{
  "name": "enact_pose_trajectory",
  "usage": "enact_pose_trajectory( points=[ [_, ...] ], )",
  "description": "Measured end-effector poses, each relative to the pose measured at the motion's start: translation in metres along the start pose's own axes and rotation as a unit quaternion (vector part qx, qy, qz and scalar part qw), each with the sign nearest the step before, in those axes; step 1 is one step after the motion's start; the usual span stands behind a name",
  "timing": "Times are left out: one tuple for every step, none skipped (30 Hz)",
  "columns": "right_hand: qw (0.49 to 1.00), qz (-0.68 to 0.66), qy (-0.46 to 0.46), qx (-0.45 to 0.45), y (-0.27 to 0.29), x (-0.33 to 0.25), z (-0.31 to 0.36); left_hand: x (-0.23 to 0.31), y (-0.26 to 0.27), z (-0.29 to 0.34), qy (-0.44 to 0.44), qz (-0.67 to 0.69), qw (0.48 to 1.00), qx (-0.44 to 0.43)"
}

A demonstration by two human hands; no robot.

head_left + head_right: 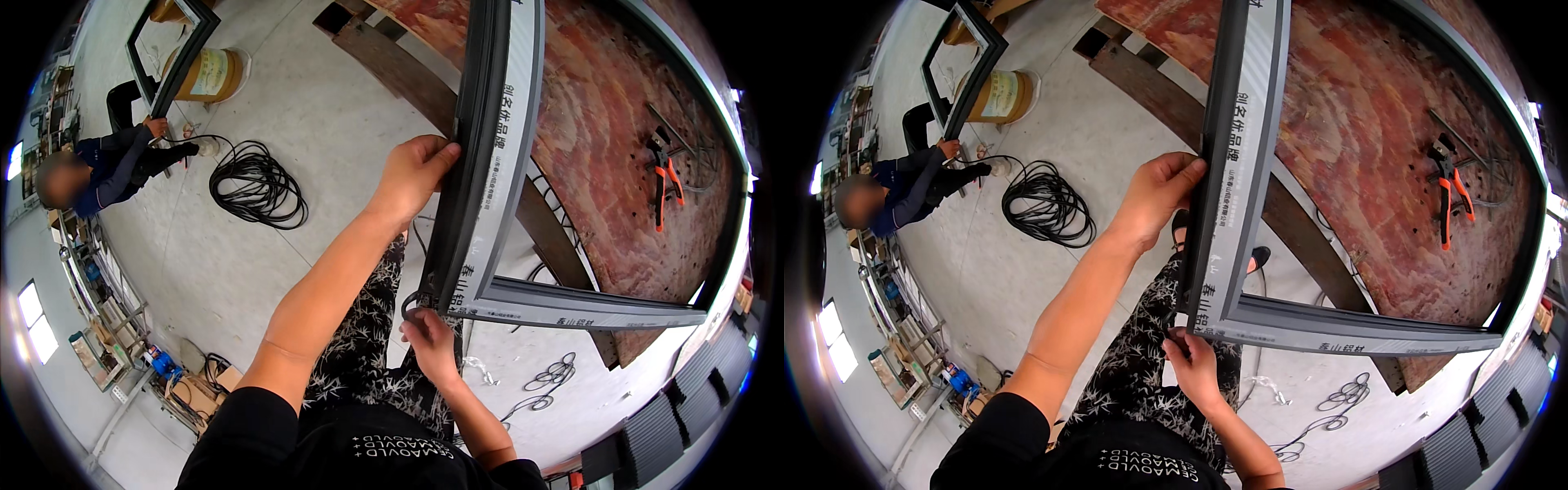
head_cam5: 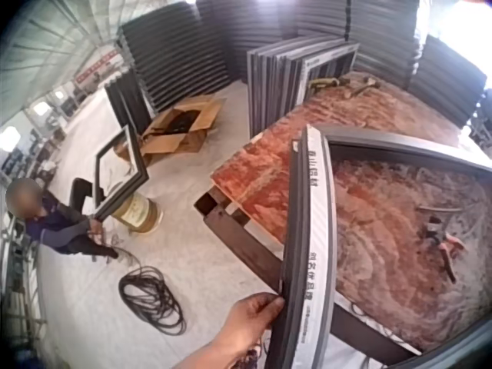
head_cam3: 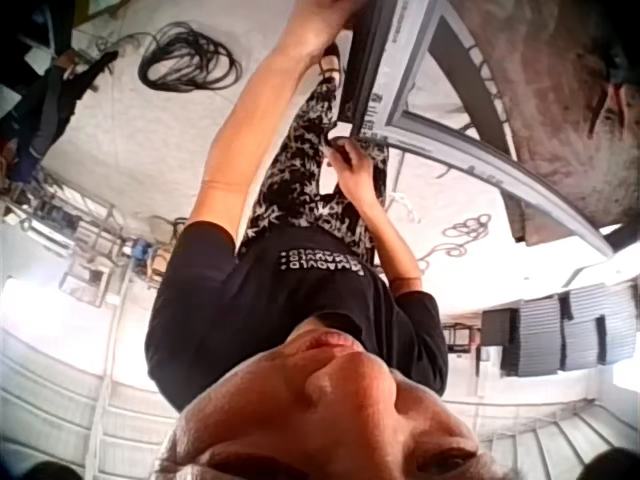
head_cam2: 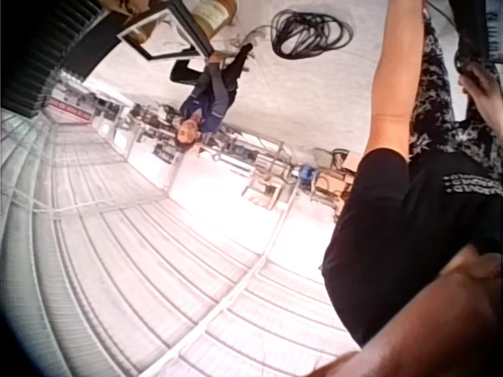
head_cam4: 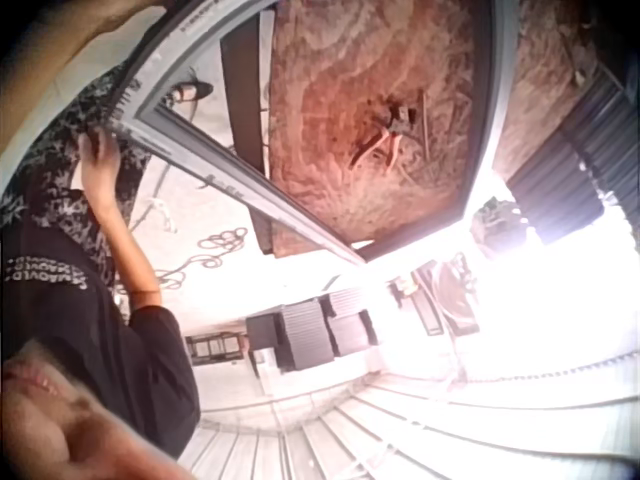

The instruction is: The person assembles a metal window frame by inserting a rubber sealing strip into the frame groove, using pliers to cut the strip to length and pressing it into place by hand.

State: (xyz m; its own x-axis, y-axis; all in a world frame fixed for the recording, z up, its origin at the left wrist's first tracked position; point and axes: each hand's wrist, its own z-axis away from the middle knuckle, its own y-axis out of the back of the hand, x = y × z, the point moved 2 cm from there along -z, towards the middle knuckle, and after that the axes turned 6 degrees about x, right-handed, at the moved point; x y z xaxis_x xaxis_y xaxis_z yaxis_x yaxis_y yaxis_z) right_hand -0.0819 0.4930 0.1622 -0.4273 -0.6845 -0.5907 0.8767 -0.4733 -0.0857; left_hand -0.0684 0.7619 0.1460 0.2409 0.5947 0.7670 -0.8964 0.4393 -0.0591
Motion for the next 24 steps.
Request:
enact_pose_trajectory(
  points=[
    [1.0,-0.007,0.001,0.001,0.002,0.001,0.001,0.0,-0.002,0.001,-0.002,-0.007,1.0,0.011],
    [1.0,-0.001,0.0,0.002,0.005,0.001,0.002,0.001,-0.004,0.002,0.002,0.003,1.0,0.021],
    [1.0,0.005,-0.001,0.002,0.007,0.0,0.003,0.004,-0.005,0.003,0.006,0.012,0.999,0.032],
    [1.0,0.011,-0.002,0.002,0.009,-0.001,0.004,0.006,-0.005,0.004,0.01,0.021,0.999,0.043],
    [1.0,0.016,-0.002,0.002,0.012,-0.001,0.004,0.009,-0.005,0.003,0.012,0.015,0.999,0.046],
    [1.0,0.021,-0.003,0.002,0.016,-0.001,0.006,0.011,-0.004,0.001,0.013,0.01,0.999,0.049],
    [1.0,0.027,-0.004,0.002,0.019,-0.001,0.007,0.012,-0.005,-0.002,0.014,0.005,0.998,0.053],
    [1.0,0.025,-0.005,0.003,0.023,-0.001,0.008,0.009,-0.005,-0.005,-0.009,-0.03,0.997,0.064],
    [1.0,0.022,-0.006,0.003,0.026,-0.001,0.008,0.005,-0.005,-0.008,-0.032,-0.067,0.994,0.074],
    [1.0,0.019,-0.007,0.003,0.029,-0.001,0.008,0.002,-0.005,-0.01,-0.056,-0.104,0.989,0.085],
    [1.0,0.013,0.006,0.004,0.033,0.0,0.007,-0.002,-0.005,-0.012,-0.047,-0.091,0.991,0.085],
    [1.0,0.011,0.01,0.005,0.036,0.0,0.007,-0.001,-0.006,-0.012,-0.038,-0.078,0.993,0.084],
    [1.0,0.009,0.014,0.006,0.039,0.0,0.007,0.0,-0.007,-0.012,-0.03,-0.065,0.994,0.083],
    [1.0,0.007,0.017,0.007,0.041,0.0,0.007,0.002,-0.008,-0.014,-0.016,-0.055,0.994,0.088],
    [1.0,0.006,0.025,0.009,0.043,-0.001,0.006,0.009,-0.01,-0.015,-0.004,-0.044,0.995,0.093],
    [1.0,0.004,0.025,0.01,0.044,-0.002,0.006,0.012,-0.012,-0.016,0.009,-0.033,0.995,0.099],
    [1.0,0.001,0.025,0.011,0.045,-0.004,0.006,0.012,-0.012,-0.016,0.01,-0.038,0.993,0.109],
    [1.0,-0.002,0.026,0.013,0.045,-0.005,0.006,0.013,-0.012,-0.017,0.011,-0.043,0.992,0.117],
    [0.999,0.002,0.032,0.012,0.046,-0.006,0.006,0.013,-0.012,-0.016,0.011,-0.047,0.991,0.126],
    [0.999,0.006,0.038,0.01,0.046,-0.007,0.007,0.015,-0.01,-0.014,0.026,-0.036,0.992,0.114],
    [0.999,0.011,0.043,0.008,0.047,-0.008,0.007,0.016,-0.008,-0.012,0.043,-0.025,0.993,0.103],
    [0.998,0.028,0.049,0.009,0.048,-0.009,0.008,0.017,-0.005,-0.008,0.059,-0.013,0.994,0.092],
    [0.997,0.046,0.056,0.009,0.047,-0.011,0.01,0.013,-0.001,-0.001,0.052,-0.035,0.995,0.077],
    [0.996,0.062,0.063,0.012,0.048,-0.013,0.01,0.003,0.002,0.01,0.046,-0.058,0.995,0.06]
  ],
)
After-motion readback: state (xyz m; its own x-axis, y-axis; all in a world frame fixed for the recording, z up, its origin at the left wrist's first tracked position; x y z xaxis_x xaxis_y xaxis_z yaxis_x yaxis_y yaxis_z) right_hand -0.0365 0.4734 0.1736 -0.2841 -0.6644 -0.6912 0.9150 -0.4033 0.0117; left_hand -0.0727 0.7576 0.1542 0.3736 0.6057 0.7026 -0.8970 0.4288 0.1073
